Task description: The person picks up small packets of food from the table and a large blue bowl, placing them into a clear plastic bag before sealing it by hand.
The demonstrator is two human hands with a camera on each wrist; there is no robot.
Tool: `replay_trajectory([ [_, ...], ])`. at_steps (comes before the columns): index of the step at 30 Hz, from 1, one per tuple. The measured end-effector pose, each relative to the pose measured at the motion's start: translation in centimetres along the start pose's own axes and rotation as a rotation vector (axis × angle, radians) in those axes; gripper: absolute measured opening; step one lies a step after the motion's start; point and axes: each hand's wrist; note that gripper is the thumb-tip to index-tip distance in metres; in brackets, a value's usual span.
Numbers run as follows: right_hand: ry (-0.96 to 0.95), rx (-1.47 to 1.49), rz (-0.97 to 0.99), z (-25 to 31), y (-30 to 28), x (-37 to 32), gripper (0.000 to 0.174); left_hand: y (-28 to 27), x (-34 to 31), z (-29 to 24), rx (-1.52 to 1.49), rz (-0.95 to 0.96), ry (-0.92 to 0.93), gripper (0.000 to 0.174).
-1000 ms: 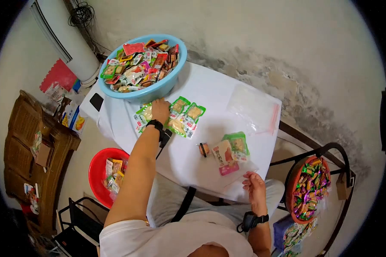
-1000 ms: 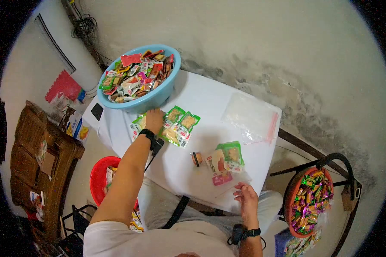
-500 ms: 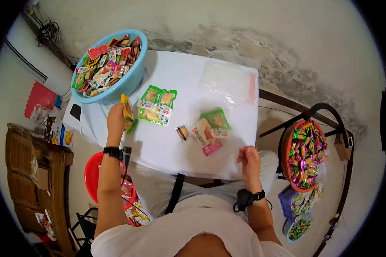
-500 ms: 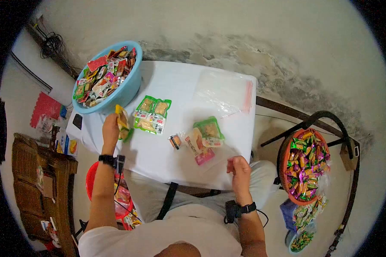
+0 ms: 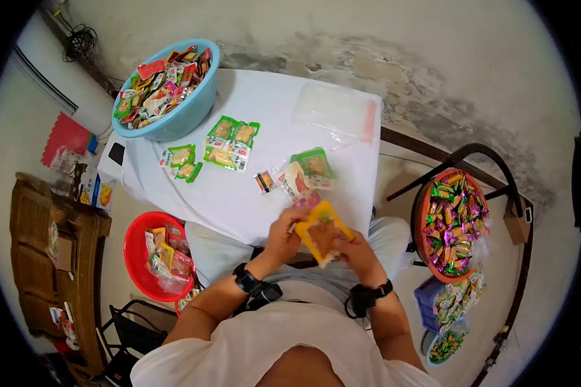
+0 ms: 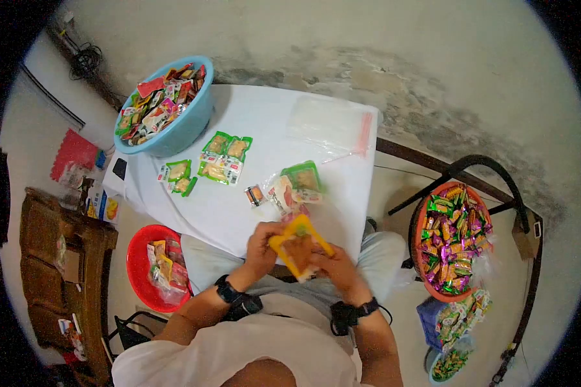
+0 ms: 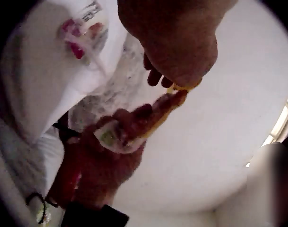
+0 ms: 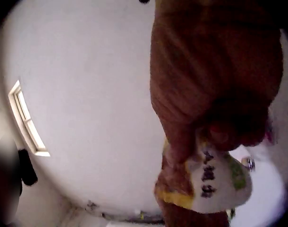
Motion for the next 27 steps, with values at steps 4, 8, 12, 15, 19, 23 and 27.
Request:
replay_trajectory([
  [4, -0.026, -0.116, -0.267, -0.6, -4.7, -3.1, 0.020, 1.7, 1.6, -0.3, 0.670, 0.138, 0.160, 0.053],
  [8, 0.057, -0.317, -0.152, -2.8, -6.1, -2.2, 0.026, 1.4, 1.3, 2.6, 0.803, 0.184, 0.014, 0.040],
  [12, -0.007, -0.351, -0.128, -1.6, -2.9, 1.0, 0.027, 1.0, 1.7, 2.8, 0.707, 0.159, -0.022, 0.024],
  [15, -0.069, -0.367, -0.106, -2.1, -1.5, 5.0, 0.029, 1.2, 2.2, 3.1, 0.593, 0.116, 0.103, 0.016],
  [19, -0.079, -0.189, -0.096, -2.6, -0.6, 8.1, 0.024, 1.4, 2.1, 3.6, 0.539, 0.006, 0.176, 0.019],
  [23, 0.064, -0.341, -0.087, -1.9, -0.4, 8.1, 0.021, 1.0, 1.3, 4.0, 0.607, 0.012, 0.145, 0.018],
  [27, 0.042, -0.135, -0.068, -5.3, -2.8, 10.8, 0.026, 0.7, 1.0, 3.8, 0.600, 0.097, 0.079, 0.018],
])
Point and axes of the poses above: each hand's wrist, its own x-axis towards the middle knuckle, its own y-axis out of the palm, z = x × y, and after that the axes turned 3 degrees about -x, right-handed
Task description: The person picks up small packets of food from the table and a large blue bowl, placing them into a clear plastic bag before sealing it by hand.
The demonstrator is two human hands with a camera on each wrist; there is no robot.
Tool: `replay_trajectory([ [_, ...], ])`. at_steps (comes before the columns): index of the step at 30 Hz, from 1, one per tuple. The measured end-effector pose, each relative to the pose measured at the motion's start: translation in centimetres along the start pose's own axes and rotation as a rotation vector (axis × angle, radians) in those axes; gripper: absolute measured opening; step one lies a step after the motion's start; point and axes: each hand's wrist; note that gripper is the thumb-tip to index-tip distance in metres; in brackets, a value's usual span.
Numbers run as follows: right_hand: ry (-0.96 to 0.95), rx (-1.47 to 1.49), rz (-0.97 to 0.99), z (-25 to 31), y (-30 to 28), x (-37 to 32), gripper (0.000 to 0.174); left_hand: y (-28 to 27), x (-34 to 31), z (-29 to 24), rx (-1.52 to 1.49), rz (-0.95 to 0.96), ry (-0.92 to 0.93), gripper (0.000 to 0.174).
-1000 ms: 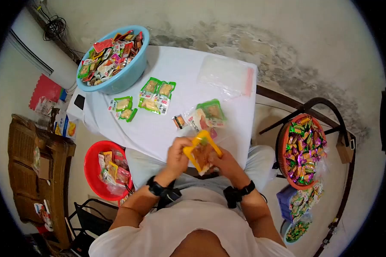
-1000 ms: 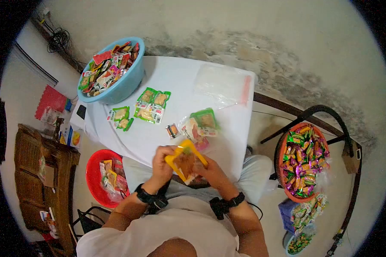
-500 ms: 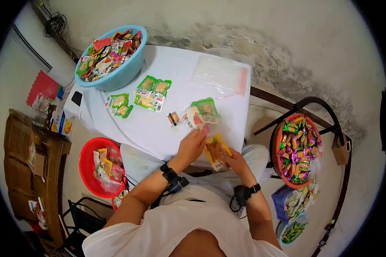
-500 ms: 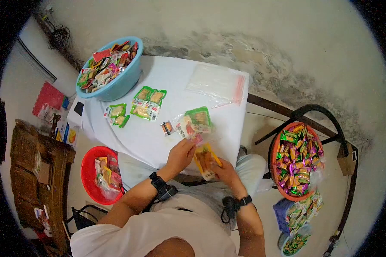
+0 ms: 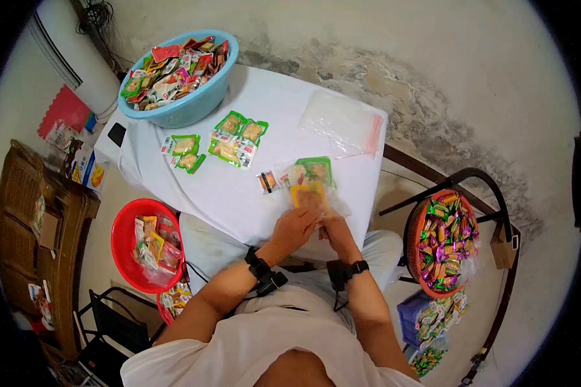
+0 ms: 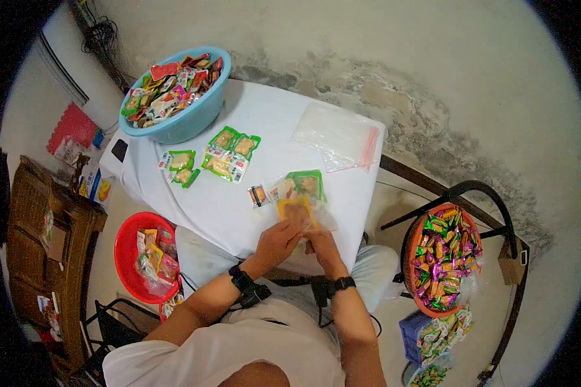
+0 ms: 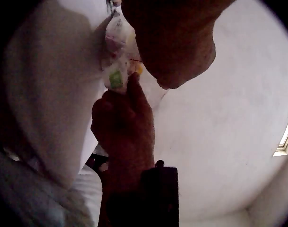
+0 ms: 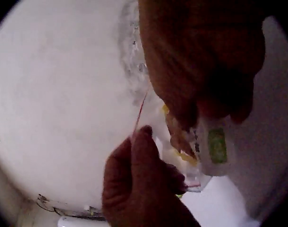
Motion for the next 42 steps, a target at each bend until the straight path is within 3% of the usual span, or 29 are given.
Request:
replay_trajectory([
  [2, -0.105, 0.081, -0.097, 0.1, 0.6, 0.9, 0.025, 0.6, -0.3, 0.6, -0.052, -0.031, 0.055, 0.016],
  [5, -0.070, 0.251, -0.223, 3.0, 3.0, 0.0, 0.025, 0.1, -0.3, -0.1, -0.033, -0.023, 0.015, 0.015],
  [9, -0.102, 0.414, -0.087, 2.9, 2.7, -1.9, 0.026, -0.1, -0.3, 0.0, -0.036, -0.029, 0.001, 0.014],
  [11, 0.045, 0.223, 0.047, -0.6, 0.6, -0.9, 0.025, 0.2, -0.3, 0.2, -0.070, -0.019, 0.008, 0.014],
  [12, 0.045, 0.222, 0.046, -0.3, 0.9, -0.7, 0.025, 0.3, -0.3, 0.2, -0.071, -0.019, 0.007, 0.014],
  [14, -0.080, 0.356, -0.135, 1.2, 2.4, 0.0, 0.021, 0.2, -0.2, -0.1, -0.133, -0.020, 0.000, 0.013],
  [17, -0.176, 0.339, -0.199, 1.9, 3.7, 1.2, 0.019, -0.4, 0.0, -0.2, -0.090, -0.007, -0.009, 0.012],
  [21, -0.201, 0.356, -0.216, 2.3, 4.4, 1.5, 0.022, -0.2, 0.0, 0.9, -0.121, -0.045, 0.031, 0.013],
  [24, -0.107, 0.413, -0.137, 2.3, 4.3, 0.5, 0.024, -0.3, 0.0, 0.5, -0.110, -0.012, 0.008, 0.015],
  [27, -0.188, 0.344, -0.146, 2.4, 4.2, 0.6, 0.025, 0.2, 0.3, 0.2, -0.182, 0.021, 0.031, 0.010],
  [29, -0.141, 0.057, -0.115, 0.9, 2.7, 1.7, 0.029, 0.6, 0.3, 0.5, -0.133, -0.127, 0.055, 0.017],
  [33, -0.035, -0.047, -0.040, 2.4, 2.6, 1.0, 0.032, 0.2, 0.2, 0.7, -0.092, -0.049, -0.013, 0.017],
  [35, -0.246, 0.123, -0.177, 3.0, 4.0, 1.2, 0.025, 0.8, -0.3, 1.3, -0.166, 0.016, 0.030, 0.017],
  [36, -0.243, 0.125, -0.174, 2.6, 3.6, 1.5, 0.025, 0.8, -0.3, 1.2, -0.164, 0.017, 0.025, 0.017],
  [38, -0.563, -0.448, -0.076, 1.8, 2.2, 2.4, 0.038, 0.6, -0.3, 1.0, -0.152, -0.027, 0.020, 0.011],
  [39, -0.563, -0.447, -0.075, 1.5, 2.5, 2.3, 0.038, 0.5, -0.2, 0.9, -0.151, -0.027, 0.020, 0.011],
  [41, -0.220, 0.556, -0.054, 0.7, 3.6, 2.1, 0.044, 0.4, 0.0, 0.9, -0.123, -0.075, 0.051, 0.009],
  [42, -0.219, 0.554, -0.051, 1.0, 4.2, 2.0, 0.044, 0.4, 0.0, 0.9, -0.121, -0.078, 0.049, 0.009],
])
Point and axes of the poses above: each hand's wrist, its own x-axis towards the middle knuckle, its own y-axis out of the palm, z = x × y, and after that the axes turned 3 degrees about -x, right-handed
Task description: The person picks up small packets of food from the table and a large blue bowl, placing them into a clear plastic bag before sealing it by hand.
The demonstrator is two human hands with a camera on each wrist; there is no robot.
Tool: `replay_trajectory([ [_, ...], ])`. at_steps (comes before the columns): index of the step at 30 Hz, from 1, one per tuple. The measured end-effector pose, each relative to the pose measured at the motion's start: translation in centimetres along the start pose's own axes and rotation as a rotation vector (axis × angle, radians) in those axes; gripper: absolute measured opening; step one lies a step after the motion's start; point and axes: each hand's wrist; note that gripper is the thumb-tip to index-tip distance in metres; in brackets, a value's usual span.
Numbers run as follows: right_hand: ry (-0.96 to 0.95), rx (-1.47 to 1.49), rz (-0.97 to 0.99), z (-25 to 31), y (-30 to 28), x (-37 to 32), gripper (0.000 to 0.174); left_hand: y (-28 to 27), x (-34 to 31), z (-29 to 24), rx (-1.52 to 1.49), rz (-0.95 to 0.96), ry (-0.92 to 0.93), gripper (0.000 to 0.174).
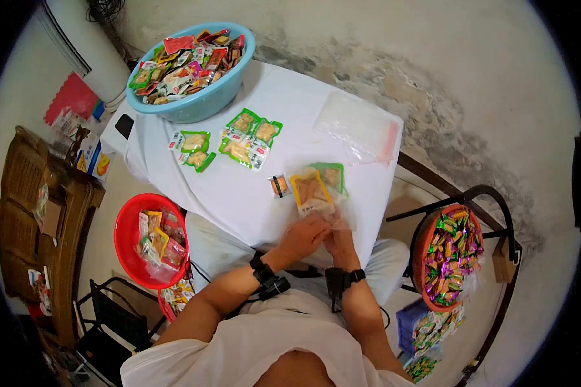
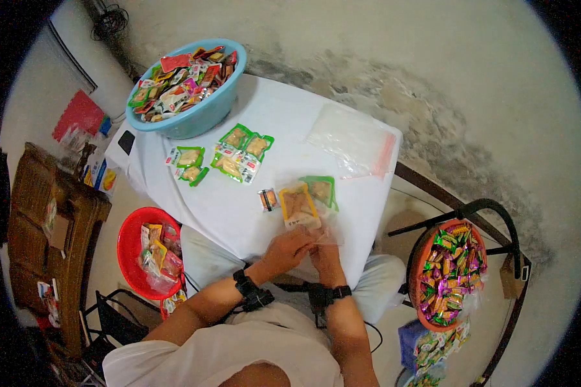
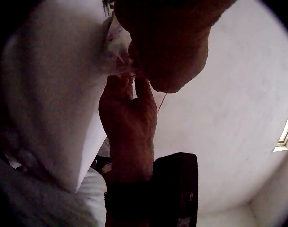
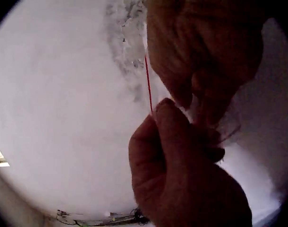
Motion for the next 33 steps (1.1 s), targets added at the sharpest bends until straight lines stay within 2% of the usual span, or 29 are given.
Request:
replay_trajectory([
  [2, 0.029, 0.237, -0.042, 0.1, 1.1, -0.5, 0.046, 0.0, -0.5, -0.1, -0.040, 0.117, -0.134, 0.012],
  [3, 0.034, 0.239, -0.040, -1.5, -0.6, 0.6, 0.046, 0.1, -0.6, 0.0, -0.036, 0.116, -0.139, 0.012],
  [5, -0.393, -0.390, 0.222, -6.2, -5.2, 3.8, 0.048, 0.0, -0.7, -0.1, -0.091, 0.102, -0.101, 0.012],
  [6, -0.389, -0.385, 0.229, -5.6, -4.1, 3.8, 0.048, -0.1, -0.6, -0.2, -0.084, 0.099, -0.106, 0.012],
  [8, 0.176, 0.493, 0.086, -2.6, -0.8, 3.4, 0.046, -0.3, -0.3, -0.5, -0.054, 0.035, -0.036, 0.008],
  [9, 0.178, 0.495, 0.090, -2.6, -0.8, 3.4, 0.046, -0.5, -0.2, -0.5, -0.049, 0.034, -0.037, 0.008],
  [12, -0.310, -0.414, 0.169, -2.5, -1.9, 3.1, 0.042, -1.2, -0.2, -0.4, -0.010, 0.070, -0.065, 0.009],
  [14, -0.638, -1.023, 0.208, -2.7, -2.4, 2.9, 0.039, -1.9, 0.2, 0.1, -0.123, 0.161, 0.017, 0.010],
  [15, -0.640, -1.023, 0.207, -2.0, -1.7, 1.9, 0.039, -2.4, 0.2, 0.8, -0.123, 0.162, 0.018, 0.010],
  [17, 0.071, -0.063, 0.040, 0.7, 0.6, -1.6, 0.043, -3.7, 0.1, 3.3, 0.064, 0.148, -0.204, 0.026],
  [18, 0.064, -0.058, 0.027, 1.1, 0.6, -2.6, 0.043, -4.2, 0.5, 4.8, 0.192, 0.037, -0.140, 0.035],
  [19, 0.090, -0.184, 0.017, 1.5, 0.4, -3.5, 0.038, -4.7, 1.1, 6.0, 0.319, -0.074, -0.074, 0.043],
  [22, 0.136, -0.406, 0.020, 2.1, -1.1, -5.4, 0.029, -5.3, 1.8, 8.8, 0.444, -0.041, -0.106, 0.050],
  [24, 0.155, -0.503, 0.038, 2.9, -1.9, -6.2, 0.025, -5.2, 2.0, 10.0, 0.529, 0.057, -0.170, 0.050],
  [25, 0.192, -0.582, 0.075, 3.4, -2.2, -6.6, 0.023, -5.4, 2.3, 10.0, 0.523, 0.061, -0.158, 0.050],
  [27, 0.228, -0.657, 0.106, 4.3, -2.3, -7.3, 0.022, -5.9, 2.4, 9.6, 0.412, 0.149, -0.353, 0.055],
  [29, 0.226, -0.670, 0.165, 5.2, -2.1, -7.9, 0.022, -5.9, 1.6, 9.8, 0.420, 0.104, -0.329, 0.054],
  [31, 0.222, -0.658, 0.173, 5.9, -1.4, -8.6, 0.022, -6.1, 0.7, 8.8, 0.163, -0.062, -0.557, 0.054],
  [32, 0.221, -0.647, 0.184, 6.0, -1.0, -8.8, 0.023, -5.9, -0.1, 7.7, 0.252, -0.248, -0.363, 0.050],
  [33, 0.218, -0.642, 0.179, 6.1, -0.5, -9.0, 0.023, -5.9, -0.7, 6.2, 0.251, -0.241, -0.359, 0.050],
])
Point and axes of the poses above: each hand's wrist, its own x-axis towards the middle knuckle, its own y-axis out of the palm, z = x × y, and after that the axes turned 3 degrees about -x, right-handed
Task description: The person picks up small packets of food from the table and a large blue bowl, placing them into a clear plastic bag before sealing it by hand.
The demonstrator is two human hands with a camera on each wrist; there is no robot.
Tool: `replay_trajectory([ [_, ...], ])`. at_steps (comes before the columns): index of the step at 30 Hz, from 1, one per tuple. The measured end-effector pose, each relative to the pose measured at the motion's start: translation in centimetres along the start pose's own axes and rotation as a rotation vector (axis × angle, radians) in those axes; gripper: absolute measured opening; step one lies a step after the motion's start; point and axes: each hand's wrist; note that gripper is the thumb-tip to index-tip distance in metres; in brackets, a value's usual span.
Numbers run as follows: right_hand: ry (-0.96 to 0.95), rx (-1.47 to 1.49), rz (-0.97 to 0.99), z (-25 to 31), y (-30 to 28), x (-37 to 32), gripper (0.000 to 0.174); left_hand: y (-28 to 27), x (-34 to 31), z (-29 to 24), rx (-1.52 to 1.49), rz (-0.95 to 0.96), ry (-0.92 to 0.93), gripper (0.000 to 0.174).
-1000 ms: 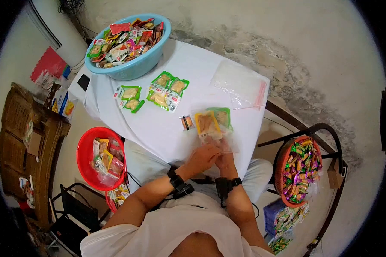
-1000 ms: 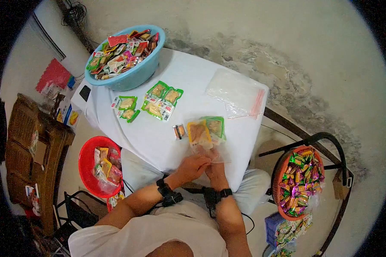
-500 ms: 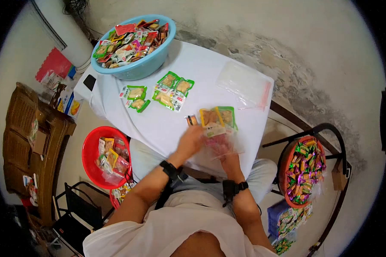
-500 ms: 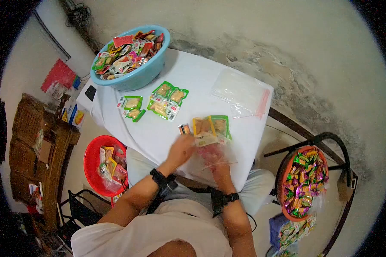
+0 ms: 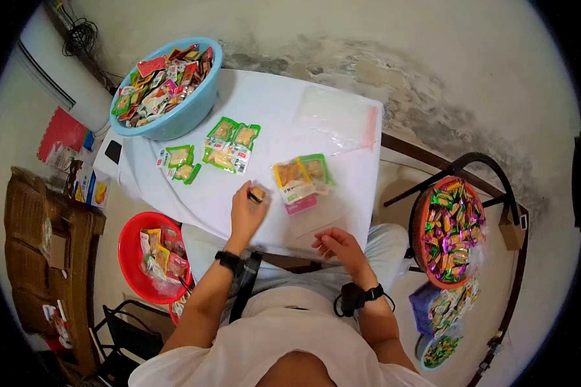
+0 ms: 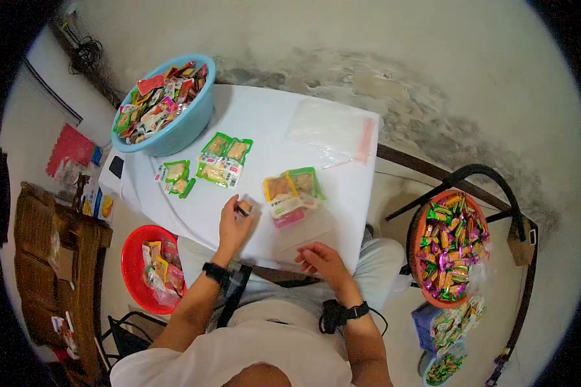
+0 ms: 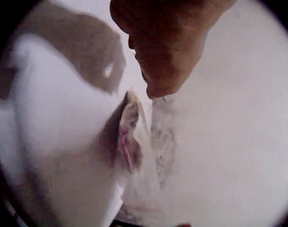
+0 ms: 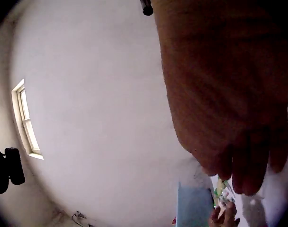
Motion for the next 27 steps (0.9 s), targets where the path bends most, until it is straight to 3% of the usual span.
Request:
replay_trajectory([
  [2, -0.049, 0.139, -0.025, 0.3, 1.2, -0.1, 0.028, -1.1, -1.7, -3.7, -0.124, 0.078, 0.051, 0.053],
  [4, -0.115, 0.155, -0.060, 0.1, 2.7, 0.2, 0.029, -2.2, -2.6, -8.4, -0.122, 0.449, 0.153, 0.059],
  [5, -0.183, 0.169, -0.096, 0.0, 3.3, 0.3, 0.031, -1.7, -3.2, -9.2, -0.119, 0.448, 0.153, 0.059],
  [7, -0.197, 0.187, -0.132, -0.7, 3.5, 0.7, 0.031, -0.6, -4.0, -10.5, -0.117, 0.504, 0.540, 0.067],
  [9, -0.216, 0.203, -0.180, -0.7, 2.9, 0.4, 0.031, 0.0, -3.9, -10.9, -0.120, 0.469, 0.516, 0.067],
  [11, -0.152, 0.288, -0.346, -0.4, 1.0, -0.7, 0.030, 0.5, -3.6, -11.0, -0.127, 0.444, 0.492, 0.067],
  [14, 0.001, 0.291, -0.313, -2.4, -2.8, -1.5, 0.027, 1.2, -2.8, -10.1, -0.062, 0.375, 0.467, 0.064],
  [15, 0.050, 0.262, -0.278, -2.6, -2.8, -1.8, 0.034, 1.8, -2.7, -9.5, -0.006, 0.367, 0.462, 0.056],
  [17, 0.050, 0.320, -0.201, -2.6, -2.2, -1.8, 0.038, 2.6, -2.7, -8.5, 0.047, 0.363, 0.462, 0.048],
  [19, -0.019, 0.434, -0.047, -2.6, -1.6, -1.1, 0.049, 3.0, -2.6, -8.2, 0.075, 0.435, 0.325, 0.029],
  [20, -0.019, 0.433, -0.048, -2.2, -1.3, -0.4, 0.049, 3.4, -2.5, -8.2, 0.074, 0.435, 0.325, 0.029],
  [22, -0.055, 0.420, -0.055, -1.2, -0.7, 1.5, 0.050, 3.8, -2.1, -8.5, -0.084, 0.194, 0.405, 0.015],
  [26, -0.019, 0.388, -0.164, -1.3, -0.1, 5.7, 0.043, 3.4, -1.4, -9.2, -0.135, 0.170, 0.452, 0.016],
  [27, -0.142, 0.446, -0.241, -1.5, 0.2, 6.8, 0.044, 3.2, -1.3, -9.3, -0.090, 0.218, 0.406, 0.017],
])
Point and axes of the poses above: each hand's wrist, its own x-axis towards the middle knuckle, its own y-axis out of the palm, z = x × y, and after that the axes turned 3 degrees about -x, right-handed
